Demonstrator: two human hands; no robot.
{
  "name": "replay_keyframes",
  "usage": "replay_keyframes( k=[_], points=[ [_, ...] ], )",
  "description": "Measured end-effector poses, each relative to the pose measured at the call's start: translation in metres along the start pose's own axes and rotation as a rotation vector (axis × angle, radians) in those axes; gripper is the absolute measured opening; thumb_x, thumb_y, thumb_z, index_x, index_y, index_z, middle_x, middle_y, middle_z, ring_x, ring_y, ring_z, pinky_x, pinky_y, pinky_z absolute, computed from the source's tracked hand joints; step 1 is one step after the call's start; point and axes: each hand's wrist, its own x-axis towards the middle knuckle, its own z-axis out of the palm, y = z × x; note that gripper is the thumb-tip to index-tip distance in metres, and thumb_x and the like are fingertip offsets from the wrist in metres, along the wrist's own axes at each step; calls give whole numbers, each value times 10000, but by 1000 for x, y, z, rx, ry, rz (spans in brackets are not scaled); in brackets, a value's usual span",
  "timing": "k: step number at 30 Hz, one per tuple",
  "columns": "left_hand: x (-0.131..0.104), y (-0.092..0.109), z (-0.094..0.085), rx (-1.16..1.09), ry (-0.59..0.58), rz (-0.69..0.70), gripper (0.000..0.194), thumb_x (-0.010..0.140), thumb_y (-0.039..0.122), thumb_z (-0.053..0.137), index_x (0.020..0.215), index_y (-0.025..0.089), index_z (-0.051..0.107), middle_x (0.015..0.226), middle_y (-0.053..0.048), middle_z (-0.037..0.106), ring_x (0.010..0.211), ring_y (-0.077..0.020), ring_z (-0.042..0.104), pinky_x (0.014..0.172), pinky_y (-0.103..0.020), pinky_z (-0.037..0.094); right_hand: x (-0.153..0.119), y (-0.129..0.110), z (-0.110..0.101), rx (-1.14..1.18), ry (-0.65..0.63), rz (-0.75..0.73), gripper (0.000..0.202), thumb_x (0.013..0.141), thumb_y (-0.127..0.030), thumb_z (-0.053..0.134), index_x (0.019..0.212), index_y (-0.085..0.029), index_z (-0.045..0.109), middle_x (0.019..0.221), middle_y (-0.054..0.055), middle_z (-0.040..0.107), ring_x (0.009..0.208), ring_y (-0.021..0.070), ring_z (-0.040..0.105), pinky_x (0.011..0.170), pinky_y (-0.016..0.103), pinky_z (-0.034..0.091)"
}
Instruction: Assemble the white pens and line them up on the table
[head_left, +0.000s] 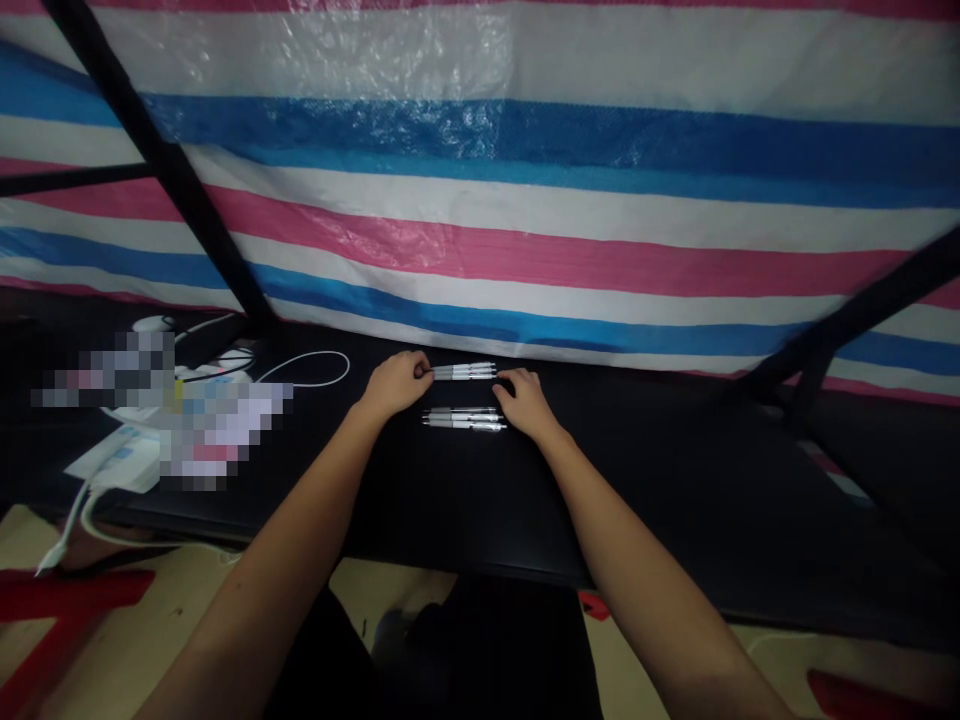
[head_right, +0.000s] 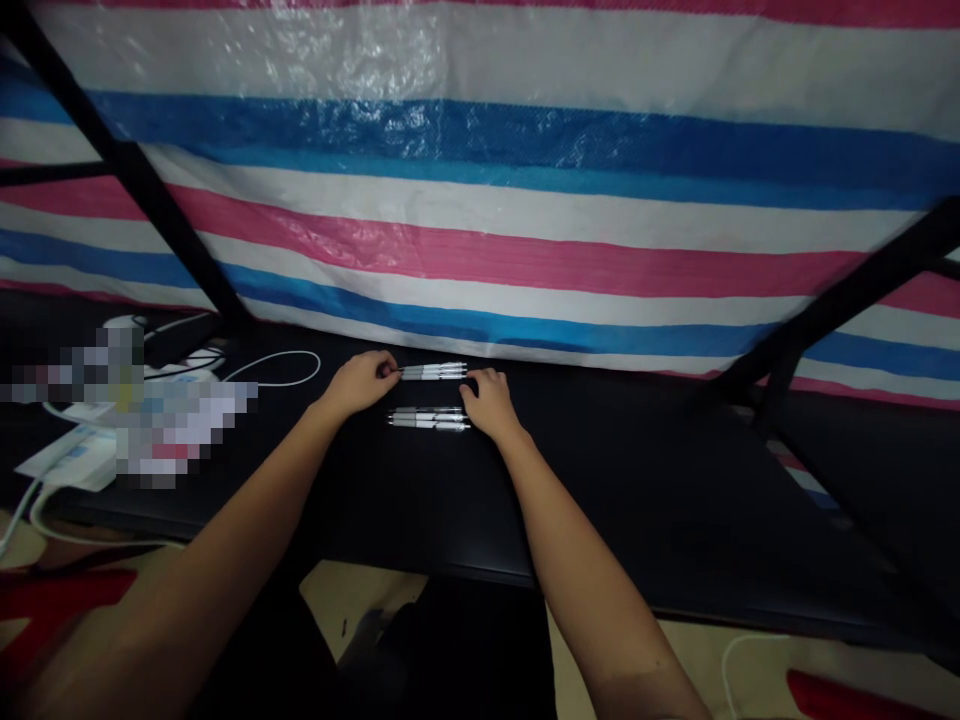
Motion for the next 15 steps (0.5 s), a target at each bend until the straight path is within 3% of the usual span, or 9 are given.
replay_keyframes(
  k=[6,15],
  points=[
    [0,-7,16,59,-50,-30,133,820,317,672,913,222,681,903,-71,643,822,-217,580,715,-305,408,-1,-3,3,-43,-22,-14,240,868,-273,591,1065,-199,707,1126,133,654,1081,313,540,1015,523,418],
    [1,-6,15,48,-105,-49,103,840,308,688,870,212,666,840,-59,618,765,-202,561,718,-306,402,-1,-9,2,156,6,39,205,820,-230,601,991,-205,712,1039,99,638,994,261,587,942,458,478]
  ],
)
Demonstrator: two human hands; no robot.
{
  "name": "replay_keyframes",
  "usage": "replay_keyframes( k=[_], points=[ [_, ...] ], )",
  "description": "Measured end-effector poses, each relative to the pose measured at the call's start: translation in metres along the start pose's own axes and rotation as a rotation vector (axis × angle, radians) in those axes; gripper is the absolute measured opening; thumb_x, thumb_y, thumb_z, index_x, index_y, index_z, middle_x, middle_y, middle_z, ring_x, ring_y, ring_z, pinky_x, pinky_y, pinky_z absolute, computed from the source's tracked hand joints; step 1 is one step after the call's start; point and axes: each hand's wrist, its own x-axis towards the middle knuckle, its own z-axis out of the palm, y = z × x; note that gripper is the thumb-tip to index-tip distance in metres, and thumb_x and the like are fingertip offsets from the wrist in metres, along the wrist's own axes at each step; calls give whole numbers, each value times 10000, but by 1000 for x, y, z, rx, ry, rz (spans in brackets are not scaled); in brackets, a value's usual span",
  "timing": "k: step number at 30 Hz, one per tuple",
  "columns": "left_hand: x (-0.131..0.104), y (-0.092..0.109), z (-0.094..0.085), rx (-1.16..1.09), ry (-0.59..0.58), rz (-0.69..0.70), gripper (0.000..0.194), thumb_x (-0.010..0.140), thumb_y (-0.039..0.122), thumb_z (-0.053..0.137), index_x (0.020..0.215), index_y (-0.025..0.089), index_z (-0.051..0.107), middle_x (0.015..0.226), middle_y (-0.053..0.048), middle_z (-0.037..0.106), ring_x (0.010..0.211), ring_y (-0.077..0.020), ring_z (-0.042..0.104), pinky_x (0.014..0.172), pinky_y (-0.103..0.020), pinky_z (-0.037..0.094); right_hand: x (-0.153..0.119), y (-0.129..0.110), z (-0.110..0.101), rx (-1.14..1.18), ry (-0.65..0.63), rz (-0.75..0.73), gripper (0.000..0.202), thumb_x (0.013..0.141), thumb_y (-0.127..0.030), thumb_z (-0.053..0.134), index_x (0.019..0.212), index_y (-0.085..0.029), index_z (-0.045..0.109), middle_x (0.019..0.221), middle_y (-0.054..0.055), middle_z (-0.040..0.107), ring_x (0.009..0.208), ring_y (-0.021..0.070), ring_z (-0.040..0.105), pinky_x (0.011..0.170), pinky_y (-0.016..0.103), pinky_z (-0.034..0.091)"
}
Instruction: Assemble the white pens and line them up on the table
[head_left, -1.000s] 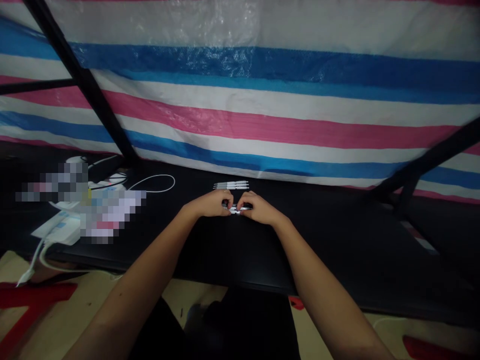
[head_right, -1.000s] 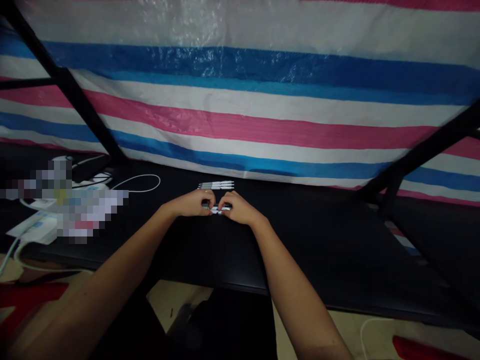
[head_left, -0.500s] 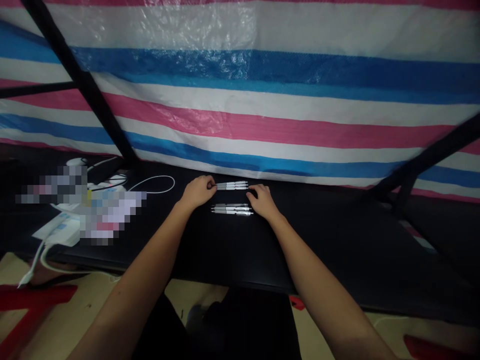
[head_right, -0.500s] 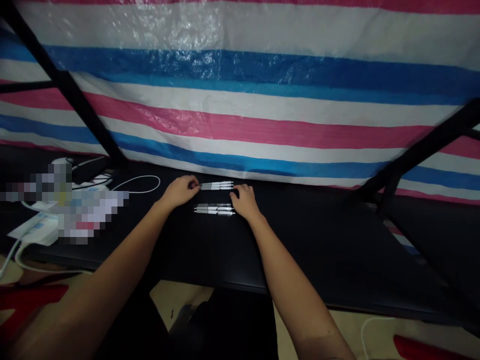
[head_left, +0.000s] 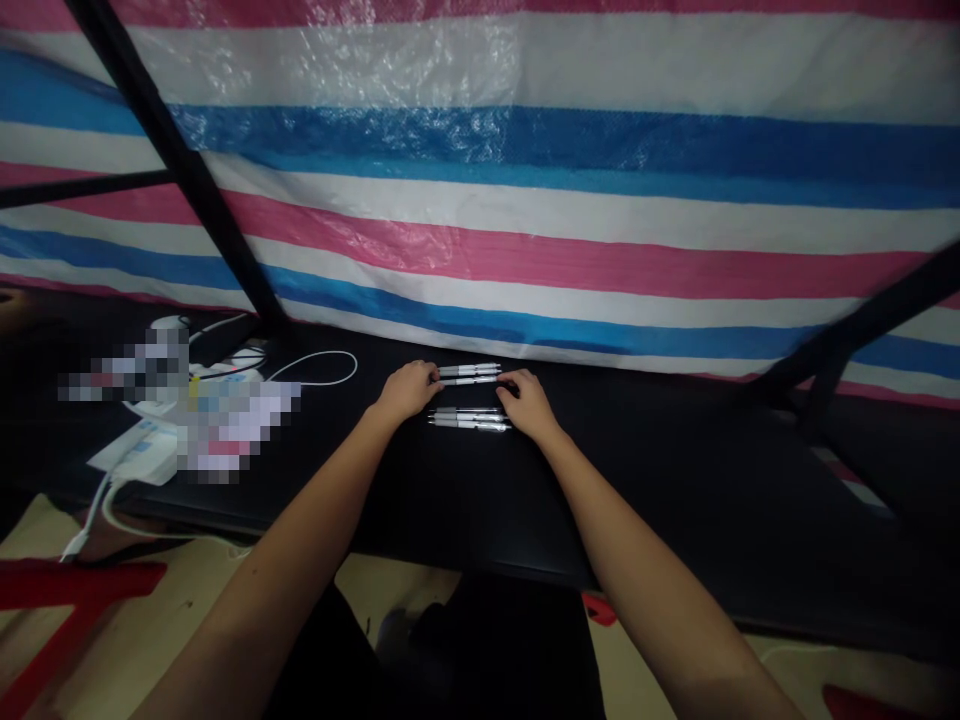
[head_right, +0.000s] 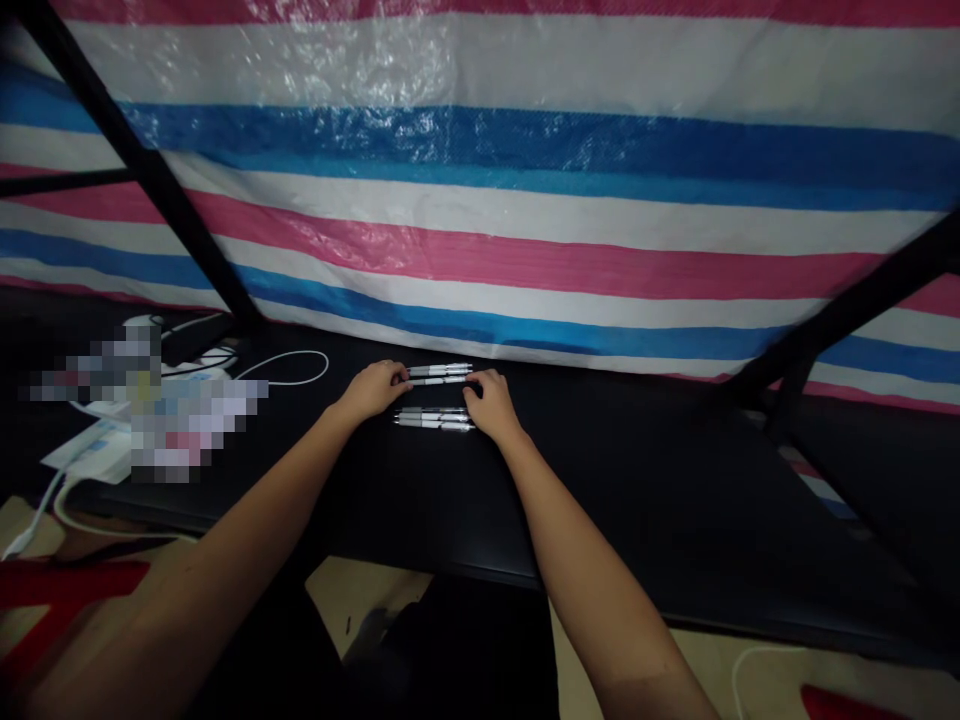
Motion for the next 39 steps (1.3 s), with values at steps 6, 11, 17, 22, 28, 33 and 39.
replay_keyframes(
  k=[6,11,17,22,28,33,39],
  points=[
    [0,3,-1,-13,53,107,97,898,310,630,887,216,652,932,-62,620,845,-208,587,748,-314,423,4,-3,-2,453,46,143,314,745,-343,687,1019,-193,705,868,37,631,747,178,602,720,347,507],
    [-3,16,0,-126,112,181,101,937,282,578,988,210,626,857,-43,645,774,-190,592,722,-310,444,5,-6,-1,597,44,194,360,744,-425,701,1022,-196,683,712,2,618,654,165,590,606,306,454],
    [-7,27,-4,-172,135,320,140,953,287,575,1030,209,662,952,-50,692,824,-184,622,783,-313,475,6,-8,2,527,-54,138,359,781,-434,647,1021,-177,721,680,2,613,625,152,552,641,313,447],
    [-9,31,0,-60,181,336,205,994,276,490,965,195,675,981,-69,713,946,-214,647,847,-325,475,6,-4,4,460,-32,107,348,805,-448,606,952,-164,743,616,-12,563,589,144,499,609,303,403],
    [-12,34,3,-5,179,214,330,1020,358,430,844,204,662,828,-54,699,799,-204,643,720,-305,441,7,-3,4,536,-31,137,320,773,-398,646,982,-184,760,631,-13,580,597,141,503,624,303,405],
    [-12,31,1,-133,134,186,236,934,383,608,1110,225,626,845,-28,700,746,-196,636,676,-295,426,7,-5,3,580,6,175,322,753,-386,667,987,-182,753,649,-4,605,619,146,538,643,308,433],
    [-10,30,3,-110,155,152,306,1007,428,463,948,203,662,931,-71,703,816,-207,637,736,-324,454,7,-3,3,566,-4,182,328,745,-407,691,983,-191,754,669,12,633,642,162,569,628,307,438]
  ],
)
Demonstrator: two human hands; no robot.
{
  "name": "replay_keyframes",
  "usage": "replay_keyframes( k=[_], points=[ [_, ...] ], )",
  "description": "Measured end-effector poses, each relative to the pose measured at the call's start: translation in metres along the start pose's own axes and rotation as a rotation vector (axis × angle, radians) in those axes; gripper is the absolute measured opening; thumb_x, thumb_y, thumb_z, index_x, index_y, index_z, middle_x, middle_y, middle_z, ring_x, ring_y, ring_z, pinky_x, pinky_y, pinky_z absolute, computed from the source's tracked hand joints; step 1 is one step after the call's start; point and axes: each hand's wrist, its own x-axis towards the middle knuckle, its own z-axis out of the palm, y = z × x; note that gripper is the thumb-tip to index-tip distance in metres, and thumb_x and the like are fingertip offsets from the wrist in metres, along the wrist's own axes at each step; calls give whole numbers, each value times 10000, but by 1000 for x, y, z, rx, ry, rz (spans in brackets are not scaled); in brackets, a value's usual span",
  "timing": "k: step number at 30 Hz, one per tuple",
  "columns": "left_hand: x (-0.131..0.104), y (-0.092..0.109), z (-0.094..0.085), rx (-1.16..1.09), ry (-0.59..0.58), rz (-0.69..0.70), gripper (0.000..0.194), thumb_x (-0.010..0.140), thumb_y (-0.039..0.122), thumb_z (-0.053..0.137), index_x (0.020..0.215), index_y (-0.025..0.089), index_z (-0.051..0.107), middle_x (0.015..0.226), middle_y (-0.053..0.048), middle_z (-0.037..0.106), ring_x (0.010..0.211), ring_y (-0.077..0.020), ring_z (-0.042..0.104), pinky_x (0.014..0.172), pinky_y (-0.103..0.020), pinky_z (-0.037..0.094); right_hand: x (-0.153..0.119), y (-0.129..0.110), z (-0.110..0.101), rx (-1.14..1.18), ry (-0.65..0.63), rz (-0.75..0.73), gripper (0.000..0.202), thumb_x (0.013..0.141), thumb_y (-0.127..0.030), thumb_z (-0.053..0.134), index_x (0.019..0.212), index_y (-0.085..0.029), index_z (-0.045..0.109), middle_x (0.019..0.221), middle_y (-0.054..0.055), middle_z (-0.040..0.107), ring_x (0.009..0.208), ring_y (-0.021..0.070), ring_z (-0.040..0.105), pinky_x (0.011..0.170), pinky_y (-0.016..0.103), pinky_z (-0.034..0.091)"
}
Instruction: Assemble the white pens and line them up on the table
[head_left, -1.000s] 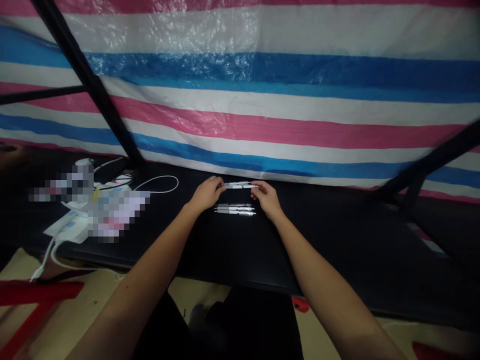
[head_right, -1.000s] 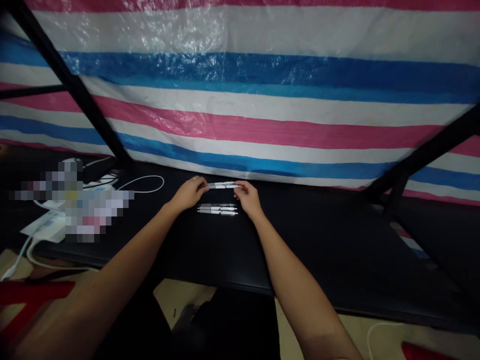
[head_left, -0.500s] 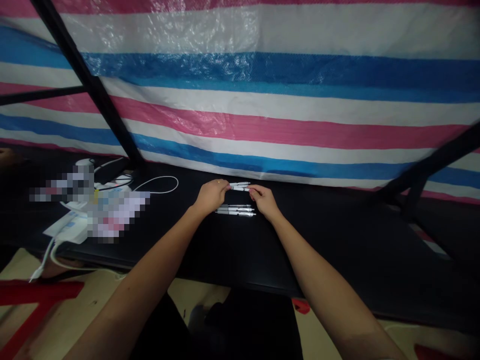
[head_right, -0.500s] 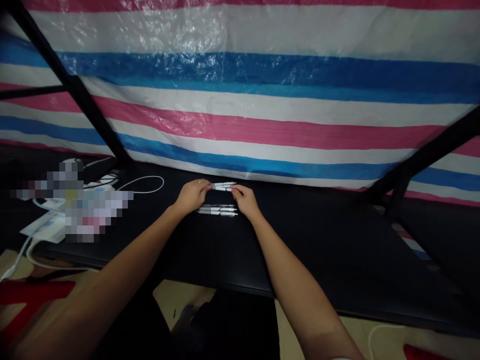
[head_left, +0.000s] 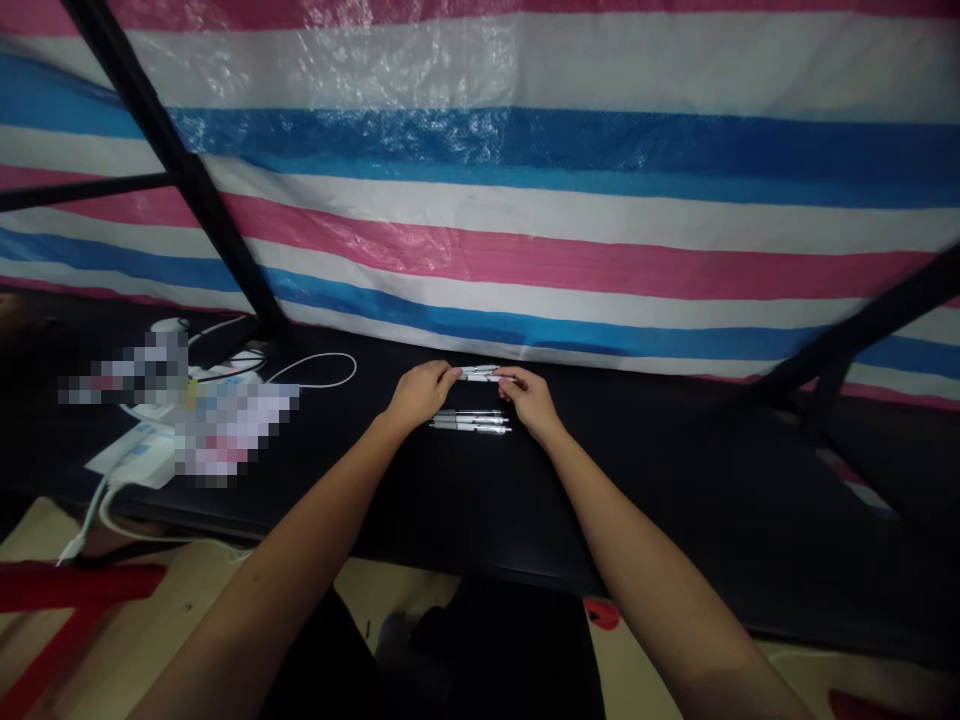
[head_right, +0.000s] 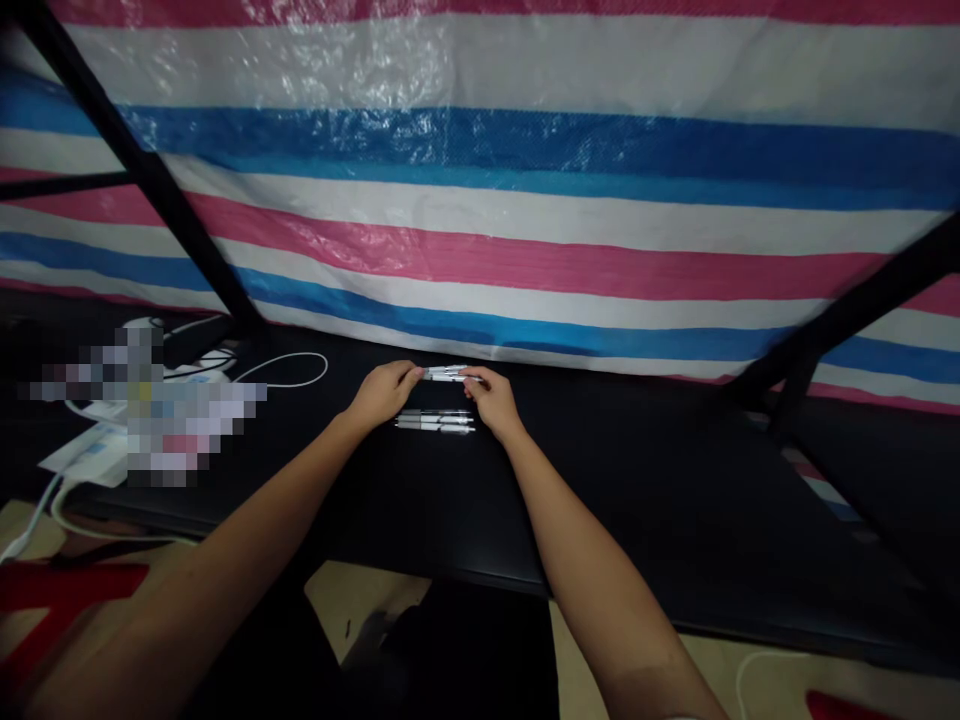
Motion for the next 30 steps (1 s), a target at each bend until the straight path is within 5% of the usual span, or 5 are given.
replay_keyframes(
  k=[3,13,17,23,30],
  points=[
    [0,0,0,-53,-22,17,248,933,418,609,1077,218,639,971,-52,701,765,-182,622,719,-312,462,0,0,-1,4,-3,6,321,744,-398,695,986,-195,754,686,18,646,651,166,582,630,308,442],
    [3,-8,2,-60,-43,67,207,923,410,620,997,220,653,979,-45,679,856,-191,618,788,-322,478,-2,-3,-1,6,-3,3,304,738,-369,690,977,-190,752,689,14,643,659,166,581,642,310,443],
    [4,-14,2,-30,-74,73,338,1012,395,445,858,194,669,911,-67,664,862,-199,613,818,-345,470,-2,-2,-2,-22,1,-7,281,748,-357,672,960,-192,753,685,12,637,659,165,577,645,309,447],
    [4,-17,4,-139,-88,66,217,900,405,647,990,212,690,960,-45,685,824,-182,615,782,-317,484,0,0,-1,-64,-1,-3,298,745,-369,658,966,-194,751,692,19,643,666,174,586,650,315,458],
    [3,-15,7,-101,-125,32,289,953,433,550,949,201,723,933,-61,693,823,-192,622,788,-330,481,-2,-3,1,-73,22,-20,247,728,-340,647,909,-193,726,691,10,636,653,172,576,658,318,456]
  ],
)
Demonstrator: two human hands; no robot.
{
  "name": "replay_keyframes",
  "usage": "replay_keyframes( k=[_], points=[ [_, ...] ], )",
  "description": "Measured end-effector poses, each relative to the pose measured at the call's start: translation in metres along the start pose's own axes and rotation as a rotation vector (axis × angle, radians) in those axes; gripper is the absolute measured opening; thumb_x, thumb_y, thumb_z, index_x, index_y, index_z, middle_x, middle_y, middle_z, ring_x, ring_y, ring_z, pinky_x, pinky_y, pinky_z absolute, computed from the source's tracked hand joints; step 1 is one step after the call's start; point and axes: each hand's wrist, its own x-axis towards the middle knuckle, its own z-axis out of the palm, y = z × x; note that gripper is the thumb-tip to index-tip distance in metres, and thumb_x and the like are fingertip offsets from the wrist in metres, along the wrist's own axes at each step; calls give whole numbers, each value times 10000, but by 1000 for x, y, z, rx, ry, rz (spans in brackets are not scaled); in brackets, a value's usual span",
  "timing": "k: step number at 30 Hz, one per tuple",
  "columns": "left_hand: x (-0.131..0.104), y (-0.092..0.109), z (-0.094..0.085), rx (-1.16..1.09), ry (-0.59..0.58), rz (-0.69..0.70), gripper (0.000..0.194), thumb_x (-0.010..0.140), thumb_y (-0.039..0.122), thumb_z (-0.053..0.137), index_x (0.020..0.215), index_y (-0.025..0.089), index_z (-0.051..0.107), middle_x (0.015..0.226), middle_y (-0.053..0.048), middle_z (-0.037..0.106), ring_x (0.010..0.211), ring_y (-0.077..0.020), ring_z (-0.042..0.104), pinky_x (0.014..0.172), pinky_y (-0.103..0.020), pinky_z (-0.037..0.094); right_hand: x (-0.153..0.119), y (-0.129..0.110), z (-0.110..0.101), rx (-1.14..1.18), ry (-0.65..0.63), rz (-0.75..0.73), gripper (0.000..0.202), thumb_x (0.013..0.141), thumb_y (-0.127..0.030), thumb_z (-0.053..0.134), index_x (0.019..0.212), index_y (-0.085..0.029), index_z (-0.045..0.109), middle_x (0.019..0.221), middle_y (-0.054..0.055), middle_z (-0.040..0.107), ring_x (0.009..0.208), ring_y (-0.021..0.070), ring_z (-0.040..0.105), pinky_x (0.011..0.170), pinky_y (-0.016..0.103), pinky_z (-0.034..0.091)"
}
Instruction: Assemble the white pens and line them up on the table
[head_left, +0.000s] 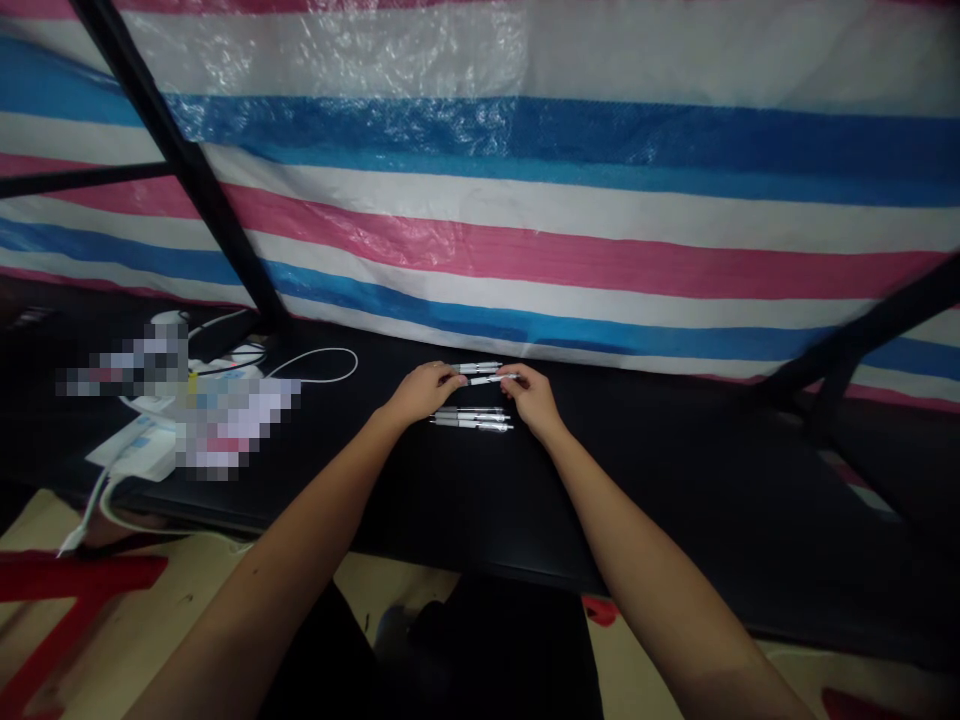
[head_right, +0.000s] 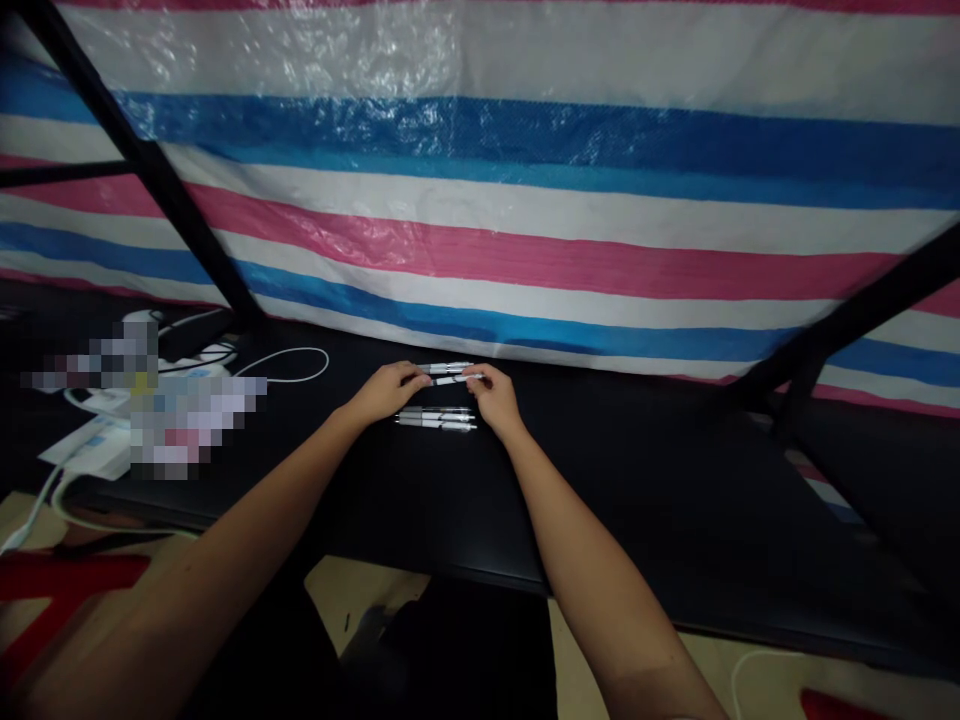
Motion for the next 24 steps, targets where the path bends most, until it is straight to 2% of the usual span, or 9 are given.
replay_keyframes(
  k=[3,6,9,13,15,19,24],
  points=[
    [0,0,1,-51,6,19,224,865,383,679,1006,210,696,947,-39,695,784,-171,606,750,-307,479,0,0,1,-16,-6,4,256,729,-346,643,919,-195,724,704,11,641,673,179,590,684,328,469],
    [0,0,2,-27,3,37,163,900,334,625,949,210,718,927,-44,701,820,-181,621,788,-320,481,1,0,1,-29,-5,19,261,729,-353,644,924,-200,728,731,22,662,702,191,609,702,337,481],
    [0,1,3,-16,14,16,219,941,330,561,947,206,741,960,-67,721,872,-202,644,838,-348,485,0,-1,2,-29,-6,23,246,732,-339,644,916,-205,736,741,27,677,707,194,616,707,340,484],
    [1,2,6,-86,48,34,200,877,300,662,1044,203,717,1023,-63,719,884,-196,653,860,-345,501,-1,-3,2,-28,-4,33,225,726,-313,657,904,-209,746,746,26,691,720,198,627,730,347,487],
    [1,2,8,-111,72,57,191,840,254,701,1023,202,703,1014,-52,711,906,-191,651,876,-339,502,-1,-3,2,-32,-12,38,216,723,-302,665,900,-212,750,760,27,701,738,203,632,744,351,489],
    [2,3,9,-93,87,87,77,859,225,666,925,199,696,961,-45,701,921,-194,646,892,-343,494,0,-1,3,-58,-23,21,202,720,-289,681,892,-216,759,792,26,712,735,196,616,738,342,476],
    [0,5,4,-76,70,92,143,922,245,566,935,197,699,986,-59,726,925,-205,659,891,-348,489,3,2,-1,-93,0,-16,190,730,-293,686,883,-211,764,792,24,708,716,181,588,739,334,459]
  ],
)
